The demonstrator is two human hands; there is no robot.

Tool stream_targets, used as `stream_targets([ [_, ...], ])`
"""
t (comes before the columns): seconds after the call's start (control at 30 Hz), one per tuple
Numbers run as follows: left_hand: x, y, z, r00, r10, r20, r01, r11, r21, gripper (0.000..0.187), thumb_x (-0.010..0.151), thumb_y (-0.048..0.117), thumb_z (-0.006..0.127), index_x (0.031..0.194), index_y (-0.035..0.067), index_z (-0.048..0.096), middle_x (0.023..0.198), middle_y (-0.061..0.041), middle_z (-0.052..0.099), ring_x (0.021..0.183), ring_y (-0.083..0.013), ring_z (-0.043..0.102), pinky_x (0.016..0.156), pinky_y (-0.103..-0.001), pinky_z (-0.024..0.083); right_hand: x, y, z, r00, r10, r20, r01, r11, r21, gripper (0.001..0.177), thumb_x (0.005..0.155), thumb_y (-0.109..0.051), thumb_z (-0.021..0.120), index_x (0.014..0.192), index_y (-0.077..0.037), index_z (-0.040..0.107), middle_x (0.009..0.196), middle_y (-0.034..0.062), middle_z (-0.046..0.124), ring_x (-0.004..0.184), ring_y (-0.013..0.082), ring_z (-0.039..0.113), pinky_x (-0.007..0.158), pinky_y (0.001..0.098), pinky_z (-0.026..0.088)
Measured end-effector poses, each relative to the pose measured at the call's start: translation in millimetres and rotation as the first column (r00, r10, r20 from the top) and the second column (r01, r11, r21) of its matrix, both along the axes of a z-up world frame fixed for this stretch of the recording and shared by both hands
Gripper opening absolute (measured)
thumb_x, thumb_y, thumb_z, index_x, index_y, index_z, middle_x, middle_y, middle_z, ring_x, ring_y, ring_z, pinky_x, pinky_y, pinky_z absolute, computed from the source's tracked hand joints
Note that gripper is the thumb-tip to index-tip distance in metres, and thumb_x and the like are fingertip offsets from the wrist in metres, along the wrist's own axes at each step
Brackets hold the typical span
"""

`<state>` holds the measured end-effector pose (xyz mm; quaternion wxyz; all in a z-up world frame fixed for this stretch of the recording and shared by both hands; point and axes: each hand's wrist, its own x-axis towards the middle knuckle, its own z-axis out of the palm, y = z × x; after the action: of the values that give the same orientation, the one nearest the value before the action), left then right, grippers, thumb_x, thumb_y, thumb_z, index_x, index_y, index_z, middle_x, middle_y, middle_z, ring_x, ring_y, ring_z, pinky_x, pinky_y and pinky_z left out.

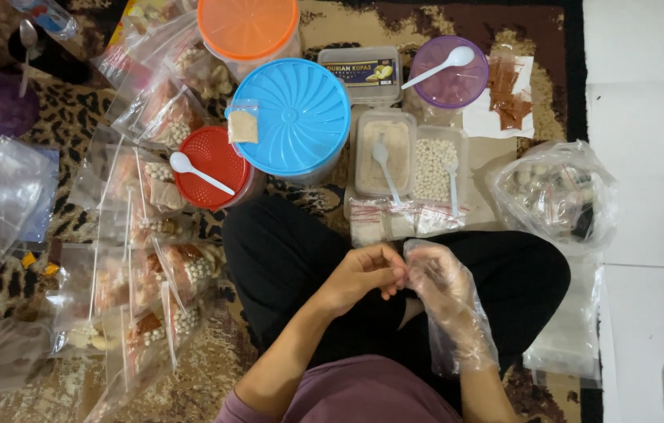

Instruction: A person is manually portioning small snack items from large containers into individual plastic zip-lock bags using their hands and a small spoon.

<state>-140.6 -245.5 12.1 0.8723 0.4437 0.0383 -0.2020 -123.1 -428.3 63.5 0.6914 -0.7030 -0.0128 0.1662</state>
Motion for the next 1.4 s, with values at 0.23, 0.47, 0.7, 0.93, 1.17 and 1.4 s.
stream_targets([
  [0.23, -3.5, -4.9, -8.4, 0.998, 0.033, -0.05, -0.037, 0.997, -0.072, 0.013, 0.095, 0.003, 0.07, 0.103, -0.006, 0.067, 0.083, -0.018, 0.068, 0.072, -0.022, 0.072, 0.062, -0.03, 0.064, -3.7, 1.6, -17.4, 1.0, -0.007, -0.024, 0.007, 1.0, -0.017, 0.019, 0.094, -0.011, 0.068, 0.106, 0.003, 0.069, 0.078, 0.0191, 0.073, 0.074, 0.025, 0.076, 0.073, 0.0461, 0.067],
  [0.47, -3.2, -5.4, -8.4, 0.997, 0.032, -0.069, -0.038, 0.994, -0.098, 0.016, 0.099, 0.007, 0.067, 0.107, -0.007, 0.066, 0.085, -0.02, 0.068, 0.075, -0.0229, 0.073, 0.064, -0.03, 0.065, -2.6, 6.1, -2.5, 0.998, -0.049, -0.029, 0.049, 0.999, -0.02, 0.016, 0.091, -0.008, 0.071, 0.105, 0.0, 0.071, 0.076, 0.0174, 0.073, 0.072, 0.0235, 0.077, 0.07, 0.0418, 0.068],
  [0.7, -3.3, -5.0, -6.0, 0.996, 0.029, -0.081, -0.038, 0.993, -0.112, 0.017, 0.098, 0.007, 0.068, 0.107, -0.008, 0.066, 0.086, -0.02, 0.068, 0.075, -0.0236, 0.074, 0.064, -0.031, 0.066, -0.3, 7.3, 4.0, 1.0, -0.02, -0.017, 0.02, 1.0, -0.003, 0.013, 0.092, -0.004, 0.068, 0.103, 0.002, 0.071, 0.072, 0.018, 0.073, 0.071, 0.024, 0.077, 0.071, 0.0425, 0.069],
  [0.93, -2.1, -3.3, -4.9, 0.997, 0.023, -0.074, -0.03, 0.995, -0.095, 0.016, 0.098, 0.007, 0.068, 0.106, -0.007, 0.066, 0.086, -0.02, 0.068, 0.074, -0.0241, 0.074, 0.064, -0.032, 0.066, 2.1, 3.8, 6.2, 1.0, -0.006, -0.027, 0.006, 1.0, 0.011, 0.012, 0.092, -0.001, 0.067, 0.103, 0.002, 0.07, 0.072, 0.0197, 0.073, 0.071, 0.0265, 0.077, 0.072, 0.0452, 0.069],
  [1.17, -17.7, -11.5, -26.1, 0.991, -0.003, -0.134, -0.003, 0.999, -0.039, 0.015, 0.099, 0.007, 0.067, 0.106, -0.006, 0.066, 0.086, -0.02, 0.069, 0.073, -0.0231, 0.073, 0.064, -0.031, 0.066, -0.5, -7.7, -2.4, 0.992, 0.025, -0.123, -0.054, 0.97, -0.237, 0.02, 0.092, -0.012, 0.071, 0.109, -0.001, 0.07, 0.084, 0.0219, 0.074, 0.074, 0.0259, 0.075, 0.07, 0.0444, 0.067],
  [1.4, 41.8, 14.4, -122.9, 0.942, -0.24, 0.235, -0.155, 0.311, 0.938, 0.023, 0.088, 0.014, 0.072, 0.11, 0.009, 0.069, 0.098, -0.017, 0.072, 0.092, -0.0367, 0.072, 0.078, -0.044, 0.06, 30.3, -8.2, -0.8, 0.962, -0.153, -0.224, 0.023, 0.869, -0.494, 0.025, 0.102, -0.035, 0.057, 0.116, -0.015, 0.056, 0.086, 0.0124, 0.076, 0.071, 0.0191, 0.073, 0.075, 0.0357, 0.058],
])
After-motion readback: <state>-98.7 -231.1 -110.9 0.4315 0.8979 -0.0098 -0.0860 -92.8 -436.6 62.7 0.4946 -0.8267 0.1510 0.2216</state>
